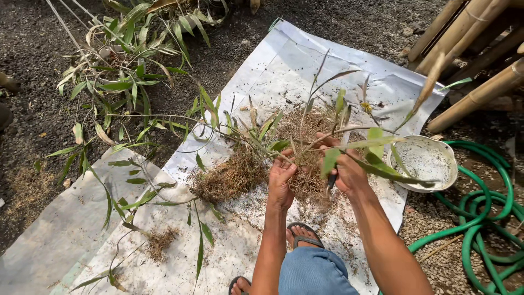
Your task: The person divides a cluster of plants by hand and with a knife, separating the roots and stems while sitting over a plastic sheet.
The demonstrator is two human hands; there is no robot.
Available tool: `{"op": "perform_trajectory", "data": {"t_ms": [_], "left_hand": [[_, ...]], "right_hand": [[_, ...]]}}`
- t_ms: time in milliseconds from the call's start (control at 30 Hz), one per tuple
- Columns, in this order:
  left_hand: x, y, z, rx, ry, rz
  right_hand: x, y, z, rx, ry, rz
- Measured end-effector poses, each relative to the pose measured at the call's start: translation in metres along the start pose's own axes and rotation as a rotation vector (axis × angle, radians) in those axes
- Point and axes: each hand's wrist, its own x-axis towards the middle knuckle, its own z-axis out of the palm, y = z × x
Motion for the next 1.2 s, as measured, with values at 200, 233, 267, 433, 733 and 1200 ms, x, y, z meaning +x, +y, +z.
{"op": "perform_trajectory", "data": {"t_ms": [200,233,267,433,733,1200], "left_hand": [[-0.013,0.024,0.019,0.128,0.19,-0.047],[-0.017,0.026,0.021,0.318,0.316,0.102],[-0.018,0.028,0.024,0.507,0.437,0.253],[-0.039,0.079,0.076,0.937,0.03,0.492],[-0.021,0.072,0.062,0.346,0.252,0.22],[-0.062,0.072,0.046,0.523,0.332,0.17]], "right_hand": [[0.023,0.0,0.003,-0.204,0.034,-0.163],[0.021,-0.005,0.008,-0.274,0.044,-0.147],[0.02,-0.012,0.014,-0.344,0.056,-0.135],[0.004,-0.028,0.022,-0.48,-0.024,-0.29],[0.003,-0.02,0.018,-0.174,-0.013,-0.042],[-0.018,0.023,-0.007,0.016,-0.053,-0.213]]}}
